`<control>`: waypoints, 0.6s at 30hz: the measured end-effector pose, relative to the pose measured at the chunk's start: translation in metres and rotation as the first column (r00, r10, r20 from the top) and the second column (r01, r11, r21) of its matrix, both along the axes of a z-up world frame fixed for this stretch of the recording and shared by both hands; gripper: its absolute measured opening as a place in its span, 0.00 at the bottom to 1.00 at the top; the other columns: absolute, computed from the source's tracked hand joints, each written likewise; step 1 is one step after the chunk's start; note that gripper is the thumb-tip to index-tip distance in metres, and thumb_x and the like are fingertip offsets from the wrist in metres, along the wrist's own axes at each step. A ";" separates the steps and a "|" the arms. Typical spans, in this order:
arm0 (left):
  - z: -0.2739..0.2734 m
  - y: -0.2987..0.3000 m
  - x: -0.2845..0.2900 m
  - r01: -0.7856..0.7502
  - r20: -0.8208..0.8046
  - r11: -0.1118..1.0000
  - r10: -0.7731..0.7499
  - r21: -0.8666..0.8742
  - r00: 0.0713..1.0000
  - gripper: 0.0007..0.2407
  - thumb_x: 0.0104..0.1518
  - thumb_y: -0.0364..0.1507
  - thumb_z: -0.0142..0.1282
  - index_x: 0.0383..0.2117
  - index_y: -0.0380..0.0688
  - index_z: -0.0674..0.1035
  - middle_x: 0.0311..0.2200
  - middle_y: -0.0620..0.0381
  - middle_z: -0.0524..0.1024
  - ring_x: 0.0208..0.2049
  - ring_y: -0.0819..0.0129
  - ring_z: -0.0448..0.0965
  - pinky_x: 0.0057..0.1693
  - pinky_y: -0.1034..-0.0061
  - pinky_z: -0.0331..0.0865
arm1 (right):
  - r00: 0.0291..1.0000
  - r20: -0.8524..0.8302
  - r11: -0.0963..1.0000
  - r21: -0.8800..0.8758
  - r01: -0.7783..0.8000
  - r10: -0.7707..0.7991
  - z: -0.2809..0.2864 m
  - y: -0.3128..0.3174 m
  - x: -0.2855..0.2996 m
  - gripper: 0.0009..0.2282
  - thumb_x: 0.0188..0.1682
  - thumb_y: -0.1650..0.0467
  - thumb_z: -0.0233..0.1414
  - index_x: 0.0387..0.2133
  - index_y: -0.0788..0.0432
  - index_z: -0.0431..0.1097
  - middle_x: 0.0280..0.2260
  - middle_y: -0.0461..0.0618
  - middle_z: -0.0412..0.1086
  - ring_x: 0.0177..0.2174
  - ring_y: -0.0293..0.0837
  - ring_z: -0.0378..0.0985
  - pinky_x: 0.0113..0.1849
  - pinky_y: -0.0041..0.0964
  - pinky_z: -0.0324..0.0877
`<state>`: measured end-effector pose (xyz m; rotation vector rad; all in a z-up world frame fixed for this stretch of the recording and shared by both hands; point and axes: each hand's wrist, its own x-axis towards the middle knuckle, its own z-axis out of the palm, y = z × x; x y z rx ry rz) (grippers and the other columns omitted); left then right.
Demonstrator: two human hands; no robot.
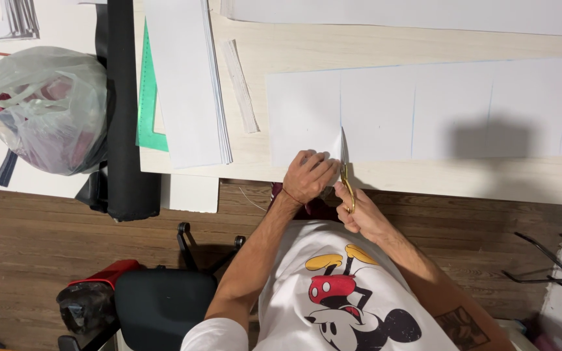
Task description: Cutting a large sheet of paper into smaller rectangular pieces along pre-drawn lines using scissors
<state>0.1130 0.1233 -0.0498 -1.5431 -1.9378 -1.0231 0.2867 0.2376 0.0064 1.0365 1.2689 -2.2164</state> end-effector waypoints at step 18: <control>0.008 -0.001 -0.003 0.002 -0.002 1.000 -0.002 -0.008 1.000 0.09 0.75 0.26 0.61 0.35 0.43 0.90 0.33 0.54 0.81 0.39 0.55 0.85 0.47 0.62 0.78 | 0.998 -0.049 0.999 -0.013 -0.030 0.030 0.006 0.017 -0.021 0.28 0.72 0.46 0.42 0.50 0.61 0.63 0.12 0.36 0.47 0.12 0.31 0.44 0.13 0.23 0.45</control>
